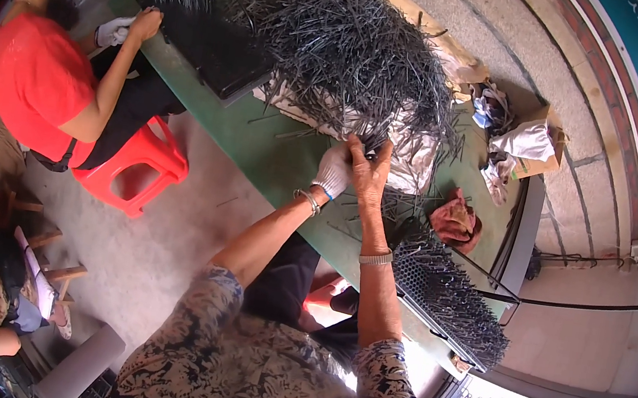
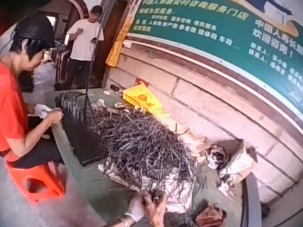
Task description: The recorder picks up bundles of thin wire filaments and inserts them into an assembly jig to create artificial Christmas tree branches.
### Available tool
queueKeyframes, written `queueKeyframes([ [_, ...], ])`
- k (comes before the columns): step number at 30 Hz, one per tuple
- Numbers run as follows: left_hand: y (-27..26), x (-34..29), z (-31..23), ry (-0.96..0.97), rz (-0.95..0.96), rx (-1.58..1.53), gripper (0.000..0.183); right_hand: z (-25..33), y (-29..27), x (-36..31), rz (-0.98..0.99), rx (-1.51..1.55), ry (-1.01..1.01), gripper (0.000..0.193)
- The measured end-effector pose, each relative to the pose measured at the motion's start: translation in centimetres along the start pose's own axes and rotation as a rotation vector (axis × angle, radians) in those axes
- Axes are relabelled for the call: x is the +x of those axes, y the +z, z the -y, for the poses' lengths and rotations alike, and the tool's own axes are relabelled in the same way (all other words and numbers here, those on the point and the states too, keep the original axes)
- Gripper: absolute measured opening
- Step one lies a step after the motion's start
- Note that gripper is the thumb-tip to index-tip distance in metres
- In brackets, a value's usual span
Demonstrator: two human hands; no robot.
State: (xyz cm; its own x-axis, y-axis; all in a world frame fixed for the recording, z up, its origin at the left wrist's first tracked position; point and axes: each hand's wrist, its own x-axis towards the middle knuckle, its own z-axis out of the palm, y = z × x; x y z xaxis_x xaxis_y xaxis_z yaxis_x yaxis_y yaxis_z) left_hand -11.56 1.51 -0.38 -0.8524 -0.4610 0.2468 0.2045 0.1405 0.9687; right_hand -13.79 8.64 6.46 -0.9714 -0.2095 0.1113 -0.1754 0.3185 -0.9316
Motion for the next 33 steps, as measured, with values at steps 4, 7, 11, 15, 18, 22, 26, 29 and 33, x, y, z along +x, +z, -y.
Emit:
queueKeyframes([
  [4,0.2,-0.3,-3.0,-0.019,-0.020,0.104,0.033,2.1,-0.3,0.0,-0.110,0.240,-0.015,0.059],
  [7,-0.6,0.0,-2.9,0.055,0.003,0.044,0.038,3.8,0.1,-0.2,-0.123,0.359,-0.042,0.053],
  [11,-0.7,0.3,-3.7,0.097,0.026,0.061,0.042,4.0,-0.1,0.1,-0.052,0.437,-0.044,0.041],
  [15,-1.1,-0.5,-2.6,-0.153,0.117,0.348,0.049,2.2,0.6,0.5,0.050,0.539,-0.020,0.022],
  [18,-1.8,0.1,-1.3,-0.080,0.153,0.295,0.049,3.3,1.2,0.3,-0.012,0.546,-0.007,0.016],
  [22,-1.5,-0.6,-2.3,0.044,0.102,0.121,0.036,3.9,0.6,0.0,-0.024,0.411,-0.018,0.031],
  [26,-1.9,-1.3,-2.8,-0.053,0.186,0.113,0.034,2.2,0.2,0.2,-0.031,0.274,-0.045,0.048],
  [29,-2.4,-1.6,-2.0,-0.029,0.159,0.063,0.039,2.9,0.7,0.3,-0.026,0.146,-0.096,0.052],
  [33,-1.2,-0.8,-2.5,-0.105,0.118,0.214,0.045,3.9,-1.1,3.4,-0.100,0.396,-0.257,0.054],
])
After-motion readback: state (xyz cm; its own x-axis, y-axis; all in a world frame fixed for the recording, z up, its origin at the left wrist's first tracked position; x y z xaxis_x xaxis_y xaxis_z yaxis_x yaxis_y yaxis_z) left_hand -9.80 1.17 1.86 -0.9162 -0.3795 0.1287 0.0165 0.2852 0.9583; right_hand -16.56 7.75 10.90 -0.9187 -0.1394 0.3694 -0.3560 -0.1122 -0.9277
